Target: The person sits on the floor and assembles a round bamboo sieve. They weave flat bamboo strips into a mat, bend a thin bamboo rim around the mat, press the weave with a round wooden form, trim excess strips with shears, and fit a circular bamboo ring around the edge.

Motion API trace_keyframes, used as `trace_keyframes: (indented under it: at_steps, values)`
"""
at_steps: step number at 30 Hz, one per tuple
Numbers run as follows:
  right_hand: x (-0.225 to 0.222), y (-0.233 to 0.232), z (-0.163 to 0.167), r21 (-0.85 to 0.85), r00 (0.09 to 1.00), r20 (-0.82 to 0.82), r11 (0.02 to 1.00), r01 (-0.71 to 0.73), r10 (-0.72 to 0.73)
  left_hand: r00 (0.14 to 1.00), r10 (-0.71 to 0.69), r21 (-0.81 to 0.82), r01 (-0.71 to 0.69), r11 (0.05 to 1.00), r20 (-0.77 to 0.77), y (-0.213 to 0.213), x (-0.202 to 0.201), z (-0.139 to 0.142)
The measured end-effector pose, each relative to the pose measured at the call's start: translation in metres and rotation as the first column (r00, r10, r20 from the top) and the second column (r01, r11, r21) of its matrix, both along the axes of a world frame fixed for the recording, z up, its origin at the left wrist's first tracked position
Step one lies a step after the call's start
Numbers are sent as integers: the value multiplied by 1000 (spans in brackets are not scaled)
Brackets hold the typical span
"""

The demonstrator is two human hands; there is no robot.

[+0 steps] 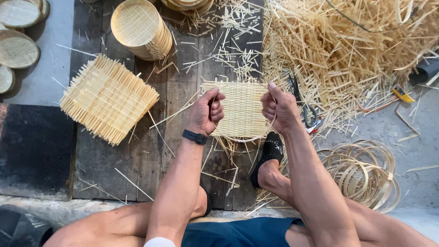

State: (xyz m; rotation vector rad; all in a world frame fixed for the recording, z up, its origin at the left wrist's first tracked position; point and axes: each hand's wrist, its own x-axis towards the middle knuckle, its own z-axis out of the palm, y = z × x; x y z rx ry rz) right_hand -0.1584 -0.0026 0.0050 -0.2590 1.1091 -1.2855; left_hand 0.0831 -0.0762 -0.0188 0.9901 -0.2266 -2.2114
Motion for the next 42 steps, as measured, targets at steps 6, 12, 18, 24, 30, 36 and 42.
trace_keyframes:
  at_steps: [6, 12, 18, 24, 30, 36, 42]
  values:
    - [2, -4, -21, 162, 802, -585, 986, -33, 123, 914, 253, -236, -182, 954, 317, -1, 1, -42]
    - [14, -12, -92, 168, 415, -896, 986, -16, 160, 327, 526, -617, 491, 615, 785, -3, 1, -87]
    - [15, -7, -127, 79, 211, -974, 996, -32, 84, 265, 406, -483, 531, 696, 875, -7, 3, -96]
    - [17, -5, -122, 196, 317, -933, 980, 44, 173, 272, 240, -350, 492, 798, 932, -12, 6, -98]
    - [18, 1, -113, 231, 382, -907, 968, 95, 178, 153, 222, -269, 521, 810, 963, -10, 4, -97]
    - [14, 1, -118, 214, 377, -912, 972, 93, 165, 237, 196, -294, 509, 809, 951, -11, 6, -92]
    - [7, -4, -118, 264, 385, -892, 964, 17, 238, 421, -39, -172, 452, 875, 906, -29, 12, -88]
